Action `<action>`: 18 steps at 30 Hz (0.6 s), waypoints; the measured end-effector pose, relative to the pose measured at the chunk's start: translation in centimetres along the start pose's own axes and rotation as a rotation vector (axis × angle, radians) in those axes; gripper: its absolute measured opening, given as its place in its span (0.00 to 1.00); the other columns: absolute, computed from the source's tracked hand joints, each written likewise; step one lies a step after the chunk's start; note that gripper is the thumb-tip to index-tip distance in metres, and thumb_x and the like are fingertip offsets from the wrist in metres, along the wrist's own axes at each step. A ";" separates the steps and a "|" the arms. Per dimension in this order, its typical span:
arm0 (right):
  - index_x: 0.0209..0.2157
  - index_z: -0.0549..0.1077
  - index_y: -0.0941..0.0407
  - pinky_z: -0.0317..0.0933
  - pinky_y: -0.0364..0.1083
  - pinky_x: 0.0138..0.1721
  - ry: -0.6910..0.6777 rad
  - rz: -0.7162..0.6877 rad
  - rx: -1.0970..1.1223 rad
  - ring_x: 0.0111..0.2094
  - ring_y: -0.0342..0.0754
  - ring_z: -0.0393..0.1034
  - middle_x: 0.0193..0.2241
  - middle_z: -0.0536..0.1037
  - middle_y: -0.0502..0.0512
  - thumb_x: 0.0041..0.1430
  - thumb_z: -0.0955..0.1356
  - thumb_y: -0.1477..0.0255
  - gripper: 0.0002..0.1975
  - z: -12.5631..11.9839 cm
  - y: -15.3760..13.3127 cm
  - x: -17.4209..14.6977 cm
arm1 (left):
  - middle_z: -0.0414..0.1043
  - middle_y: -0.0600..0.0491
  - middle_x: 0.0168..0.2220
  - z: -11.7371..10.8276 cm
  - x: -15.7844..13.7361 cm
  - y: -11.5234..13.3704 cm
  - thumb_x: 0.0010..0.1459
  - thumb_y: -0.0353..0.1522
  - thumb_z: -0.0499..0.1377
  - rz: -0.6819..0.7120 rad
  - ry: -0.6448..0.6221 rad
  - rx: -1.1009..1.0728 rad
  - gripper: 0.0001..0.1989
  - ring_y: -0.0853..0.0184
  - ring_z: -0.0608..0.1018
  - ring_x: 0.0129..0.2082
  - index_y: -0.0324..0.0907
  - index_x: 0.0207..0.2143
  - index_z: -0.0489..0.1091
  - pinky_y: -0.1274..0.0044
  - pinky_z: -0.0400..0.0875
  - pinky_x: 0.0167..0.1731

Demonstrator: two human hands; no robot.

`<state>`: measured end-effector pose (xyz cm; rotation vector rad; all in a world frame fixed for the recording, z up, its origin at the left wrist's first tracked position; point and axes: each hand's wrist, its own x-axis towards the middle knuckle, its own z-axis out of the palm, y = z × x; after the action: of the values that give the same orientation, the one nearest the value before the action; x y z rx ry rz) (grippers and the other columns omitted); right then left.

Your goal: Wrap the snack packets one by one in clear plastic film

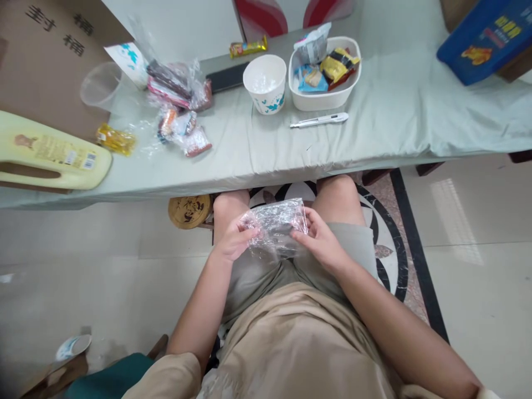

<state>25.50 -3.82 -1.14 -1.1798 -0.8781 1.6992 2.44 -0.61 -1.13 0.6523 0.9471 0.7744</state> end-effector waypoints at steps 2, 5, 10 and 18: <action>0.39 0.73 0.53 0.67 0.46 0.40 -0.001 0.006 -0.068 0.36 0.47 0.72 0.35 0.77 0.52 0.53 0.76 0.59 0.17 -0.2 0.9 -0.1 | 0.74 0.55 0.30 0.1 -0.1 0.2 0.41 0.36 0.76 0.018 -0.010 -0.064 0.23 0.72 0.76 0.28 0.39 0.37 0.72 0.78 0.70 0.31; 0.32 0.73 0.54 0.66 0.46 0.41 0.059 -0.077 -0.122 0.35 0.47 0.72 0.32 0.78 0.51 0.58 0.73 0.59 0.13 -0.2 1.6 -0.3 | 0.77 0.53 0.40 0.1 0.1 0.0 0.43 0.37 0.76 0.063 0.003 -0.134 0.28 0.66 0.80 0.39 0.43 0.45 0.71 0.76 0.73 0.39; 0.34 0.73 0.53 0.69 0.47 0.41 0.080 -0.044 -0.087 0.37 0.48 0.75 0.36 0.81 0.52 0.57 0.74 0.58 0.13 -0.2 0.8 -0.3 | 0.81 0.45 0.42 0.2 0.5 -1.1 0.43 0.40 0.76 -0.128 -0.040 -0.050 0.29 0.59 0.83 0.43 0.39 0.45 0.72 0.70 0.76 0.44; 0.38 0.76 0.54 0.65 0.45 0.30 0.031 -0.008 -0.292 0.28 0.46 0.69 0.29 0.77 0.52 0.58 0.71 0.57 0.15 -0.8 0.9 -0.1 | 0.78 0.54 0.27 0.7 0.3 -1.0 0.51 0.43 0.70 -0.101 0.050 0.205 0.22 0.68 0.79 0.27 0.40 0.43 0.71 0.77 0.75 0.30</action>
<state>26.07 -4.15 -2.12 -1.3880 -1.1379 1.5786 3.46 -1.05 -1.67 0.7595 1.1060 0.6112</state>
